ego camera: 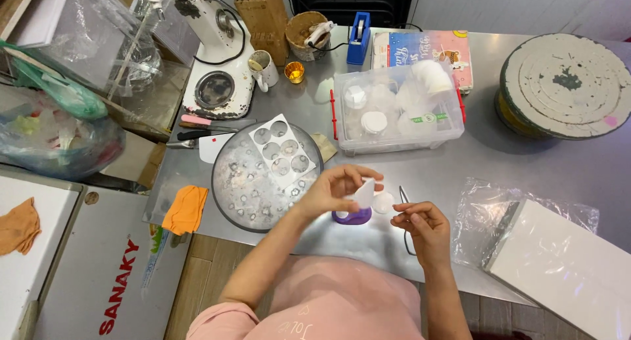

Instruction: The recorder cuts out circle shapes from white paper and prepares the paper for use as a stencil or base.

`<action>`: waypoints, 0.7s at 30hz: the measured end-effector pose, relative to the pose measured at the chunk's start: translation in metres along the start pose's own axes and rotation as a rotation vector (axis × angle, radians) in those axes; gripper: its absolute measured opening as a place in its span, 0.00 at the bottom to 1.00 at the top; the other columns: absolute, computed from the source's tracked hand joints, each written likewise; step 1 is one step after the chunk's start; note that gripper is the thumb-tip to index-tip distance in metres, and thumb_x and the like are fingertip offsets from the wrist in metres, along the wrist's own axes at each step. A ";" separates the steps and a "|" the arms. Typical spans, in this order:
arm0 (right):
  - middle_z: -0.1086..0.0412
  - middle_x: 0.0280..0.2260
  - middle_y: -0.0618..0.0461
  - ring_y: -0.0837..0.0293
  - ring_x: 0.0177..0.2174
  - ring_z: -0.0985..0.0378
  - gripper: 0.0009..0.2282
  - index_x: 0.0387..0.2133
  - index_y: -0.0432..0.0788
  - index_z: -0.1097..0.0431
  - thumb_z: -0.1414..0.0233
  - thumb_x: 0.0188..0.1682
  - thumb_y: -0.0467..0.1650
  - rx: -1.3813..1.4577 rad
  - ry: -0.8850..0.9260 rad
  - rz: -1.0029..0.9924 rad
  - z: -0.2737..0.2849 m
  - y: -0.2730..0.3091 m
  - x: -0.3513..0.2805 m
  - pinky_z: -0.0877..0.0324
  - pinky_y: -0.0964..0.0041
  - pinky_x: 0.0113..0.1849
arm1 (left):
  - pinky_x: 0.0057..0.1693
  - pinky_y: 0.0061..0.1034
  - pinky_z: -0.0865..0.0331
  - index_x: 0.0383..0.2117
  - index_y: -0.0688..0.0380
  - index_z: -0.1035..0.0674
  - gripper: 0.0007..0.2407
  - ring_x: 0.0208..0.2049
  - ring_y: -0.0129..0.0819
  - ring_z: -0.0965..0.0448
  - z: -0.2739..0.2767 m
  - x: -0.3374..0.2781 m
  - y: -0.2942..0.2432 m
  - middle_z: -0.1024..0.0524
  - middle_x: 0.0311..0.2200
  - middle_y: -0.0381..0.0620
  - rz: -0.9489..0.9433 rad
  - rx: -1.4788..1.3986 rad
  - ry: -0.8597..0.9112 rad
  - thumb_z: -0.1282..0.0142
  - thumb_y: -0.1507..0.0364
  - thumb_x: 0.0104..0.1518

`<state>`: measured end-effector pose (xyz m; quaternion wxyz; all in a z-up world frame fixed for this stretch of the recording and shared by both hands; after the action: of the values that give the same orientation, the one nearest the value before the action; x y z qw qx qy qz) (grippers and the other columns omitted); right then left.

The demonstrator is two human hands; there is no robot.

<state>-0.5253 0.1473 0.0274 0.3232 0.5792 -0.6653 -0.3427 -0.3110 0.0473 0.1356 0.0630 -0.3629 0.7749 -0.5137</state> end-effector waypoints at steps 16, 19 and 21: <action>0.21 0.41 0.43 0.53 0.38 0.17 0.05 0.37 0.36 0.25 0.45 0.50 0.25 -0.369 -0.282 -0.106 0.021 -0.007 -0.020 0.22 0.58 0.44 | 0.42 0.38 0.25 0.33 0.58 0.20 0.13 0.37 0.46 0.18 0.120 0.144 0.058 0.24 0.45 0.45 -0.010 1.714 -0.006 0.30 0.66 0.47; 0.21 0.40 0.43 0.53 0.40 0.16 0.05 0.36 0.36 0.25 0.45 0.49 0.25 -0.360 -0.274 -0.130 0.025 -0.020 -0.022 0.23 0.59 0.46 | 0.42 0.37 0.25 0.31 0.58 0.20 0.12 0.36 0.45 0.18 0.134 0.148 0.075 0.24 0.44 0.46 0.020 1.732 0.020 0.31 0.65 0.47; 0.21 0.41 0.44 0.54 0.41 0.17 0.04 0.36 0.36 0.26 0.45 0.49 0.24 -0.318 -0.254 -0.150 0.027 -0.029 -0.024 0.22 0.59 0.46 | 0.42 0.36 0.25 0.29 0.59 0.19 0.12 0.36 0.45 0.18 0.139 0.147 0.079 0.24 0.43 0.46 0.030 1.731 0.007 0.31 0.65 0.48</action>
<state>-0.5291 0.1703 -0.0121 0.2977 0.5209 -0.5934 -0.5366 -0.3920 -0.1323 0.0446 0.3216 -0.1752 0.1160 -0.9233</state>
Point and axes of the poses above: each hand's wrist, its own x-axis towards the middle knuckle, its own z-axis out of the back of the hand, y = z × x, the point moved 6 cm from there along x, towards the middle knuckle
